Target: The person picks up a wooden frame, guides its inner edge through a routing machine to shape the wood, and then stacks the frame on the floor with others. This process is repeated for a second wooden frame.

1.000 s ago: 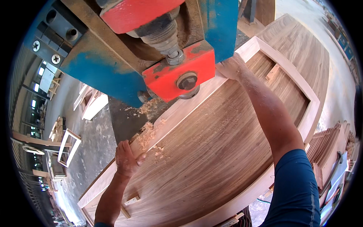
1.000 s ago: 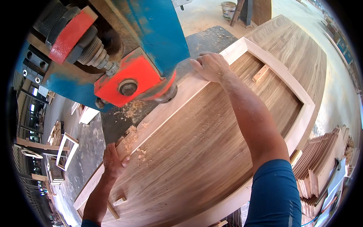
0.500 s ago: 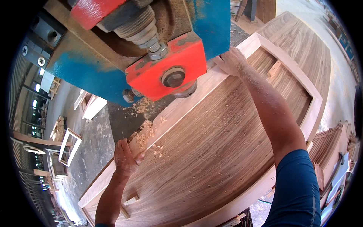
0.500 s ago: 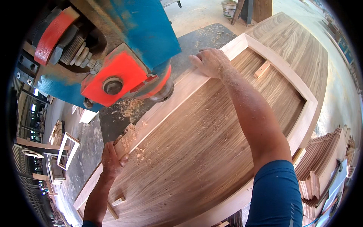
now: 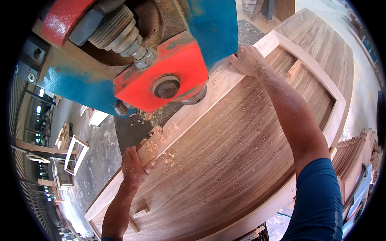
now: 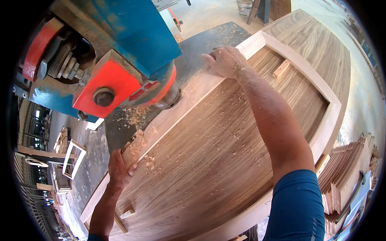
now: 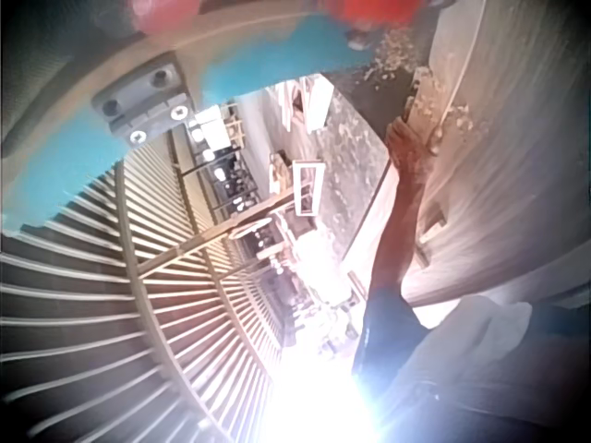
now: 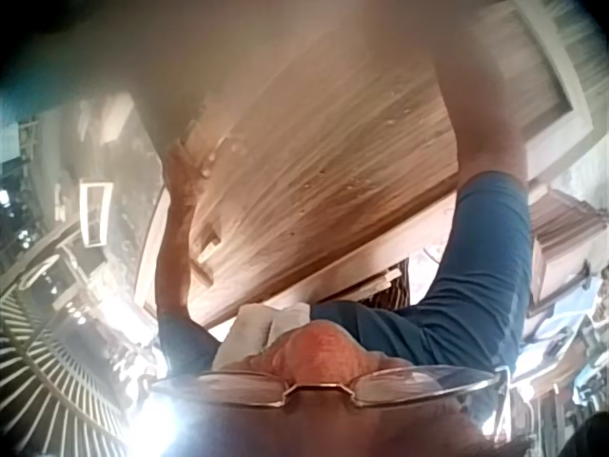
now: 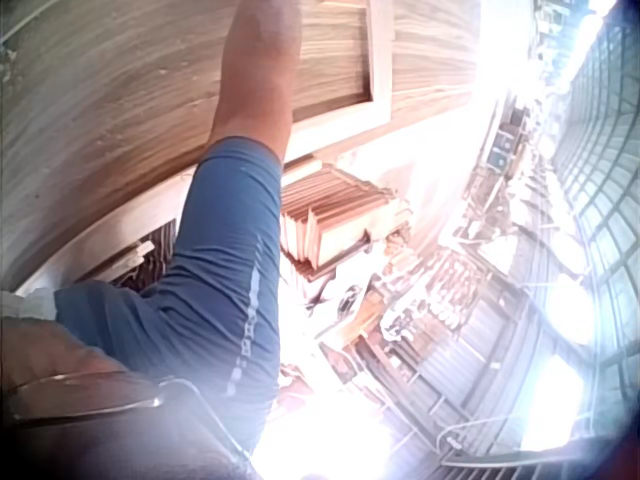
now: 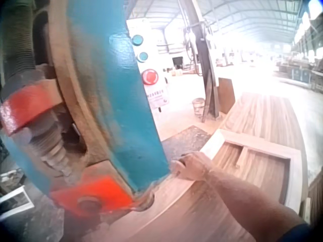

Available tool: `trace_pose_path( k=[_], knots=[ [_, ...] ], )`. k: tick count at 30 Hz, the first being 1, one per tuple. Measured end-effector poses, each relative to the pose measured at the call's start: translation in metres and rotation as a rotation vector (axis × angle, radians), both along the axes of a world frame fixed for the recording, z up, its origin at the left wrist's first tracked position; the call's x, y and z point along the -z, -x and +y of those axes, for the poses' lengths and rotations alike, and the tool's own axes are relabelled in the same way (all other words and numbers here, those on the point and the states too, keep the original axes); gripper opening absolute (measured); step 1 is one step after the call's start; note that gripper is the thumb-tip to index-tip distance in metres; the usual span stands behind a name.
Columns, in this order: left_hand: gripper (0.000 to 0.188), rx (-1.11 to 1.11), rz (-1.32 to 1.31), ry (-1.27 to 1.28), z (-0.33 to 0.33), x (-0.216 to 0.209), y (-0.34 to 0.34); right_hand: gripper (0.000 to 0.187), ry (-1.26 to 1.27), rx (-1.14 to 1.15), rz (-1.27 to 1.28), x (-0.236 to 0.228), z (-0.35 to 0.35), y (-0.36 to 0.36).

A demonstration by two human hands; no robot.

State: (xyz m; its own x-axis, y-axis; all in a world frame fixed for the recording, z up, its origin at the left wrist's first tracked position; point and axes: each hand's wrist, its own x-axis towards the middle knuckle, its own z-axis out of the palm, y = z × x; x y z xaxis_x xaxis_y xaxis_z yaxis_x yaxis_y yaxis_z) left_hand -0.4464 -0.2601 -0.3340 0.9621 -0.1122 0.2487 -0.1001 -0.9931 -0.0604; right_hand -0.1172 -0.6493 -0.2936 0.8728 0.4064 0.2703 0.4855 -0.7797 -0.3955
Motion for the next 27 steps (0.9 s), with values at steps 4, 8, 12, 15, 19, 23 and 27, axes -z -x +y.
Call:
trace_pose_path(
  k=[4,8,12,15,19,23,27],
  knots=[
    [0.088,-0.011,-0.006,-0.019,-0.001,0.000,0.001,0.057,0.007,-0.003,-0.033,0.006,0.000,-0.005],
    [0.089,-0.023,0.003,0.005,-0.003,-0.001,0.002,0.056,0.026,-0.026,-0.041,0.006,0.000,-0.008],
    [0.089,-0.051,0.000,0.007,-0.004,0.002,0.001,0.055,-0.016,-0.053,-0.086,0.016,-0.002,-0.017],
    [0.089,-0.082,0.025,-0.005,-0.007,0.000,0.002,0.055,-0.039,-0.076,-0.108,0.020,-0.003,-0.018],
    [0.090,-0.068,-0.003,-0.011,-0.009,0.000,0.004,0.054,-0.017,-0.076,-0.098,0.017,-0.003,-0.018],
    [0.091,-0.054,-0.026,-0.031,-0.009,0.000,0.005,0.054,-0.039,-0.056,-0.044,0.014,-0.002,-0.016],
    [0.090,-0.045,-0.028,-0.019,-0.010,0.002,0.006,0.055,-0.045,-0.036,-0.050,0.014,-0.002,-0.015]
  ],
)
